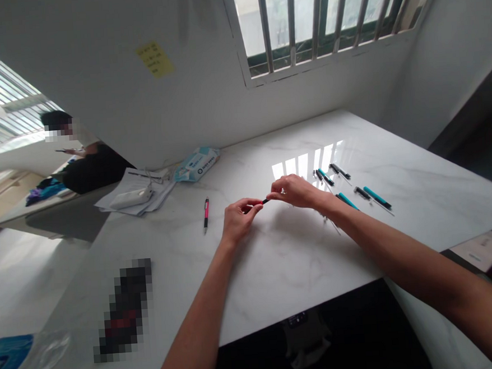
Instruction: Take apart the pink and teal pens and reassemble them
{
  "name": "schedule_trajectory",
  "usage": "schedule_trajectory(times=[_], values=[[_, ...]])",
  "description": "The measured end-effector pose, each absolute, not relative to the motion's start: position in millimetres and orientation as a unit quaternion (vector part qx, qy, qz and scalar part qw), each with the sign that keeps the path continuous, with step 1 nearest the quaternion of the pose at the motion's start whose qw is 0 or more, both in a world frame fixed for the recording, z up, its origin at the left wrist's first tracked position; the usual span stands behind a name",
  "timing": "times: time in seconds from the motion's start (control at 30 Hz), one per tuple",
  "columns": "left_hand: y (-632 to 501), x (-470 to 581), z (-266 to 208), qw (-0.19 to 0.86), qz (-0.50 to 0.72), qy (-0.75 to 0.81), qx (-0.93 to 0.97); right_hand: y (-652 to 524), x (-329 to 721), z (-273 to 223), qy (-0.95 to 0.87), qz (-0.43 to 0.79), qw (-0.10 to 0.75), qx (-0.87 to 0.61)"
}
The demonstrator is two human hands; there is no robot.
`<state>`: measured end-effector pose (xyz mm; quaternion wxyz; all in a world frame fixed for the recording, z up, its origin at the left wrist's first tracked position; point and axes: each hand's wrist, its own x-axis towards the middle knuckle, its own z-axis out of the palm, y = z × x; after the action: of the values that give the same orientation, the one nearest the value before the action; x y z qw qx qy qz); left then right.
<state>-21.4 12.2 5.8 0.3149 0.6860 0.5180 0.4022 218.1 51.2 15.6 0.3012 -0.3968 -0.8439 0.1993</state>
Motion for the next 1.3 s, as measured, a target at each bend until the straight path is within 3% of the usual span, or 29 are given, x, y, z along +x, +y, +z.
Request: schedule_trajectory(times=[0.17,0.33,0.67,0.9,1.1,1.3], values=[[12,-22,6,0.328,0.401,0.518,0.680,49,217,18,-0.853,0.186,0.334,-0.355],[13,-23,5,0.338,0.411,0.505,0.679,47,218,20,-0.843,0.206,0.293,-0.401],[13,-20,4,0.373,0.440,0.503,0.643,42,211,22,-0.843,0.189,0.346,-0.366],[16,-22,3,0.363,0.470,0.523,0.611,30,197,18,-0.850,0.174,0.318,-0.382],[29,-65,17,0.197,0.471,0.615,0.601,30,194,12,-0.856,0.166,0.232,-0.431],[16,-133,19,0.027,0.293,0.764,0.574,22,183,3,-0.851,0.195,0.182,-0.452]])
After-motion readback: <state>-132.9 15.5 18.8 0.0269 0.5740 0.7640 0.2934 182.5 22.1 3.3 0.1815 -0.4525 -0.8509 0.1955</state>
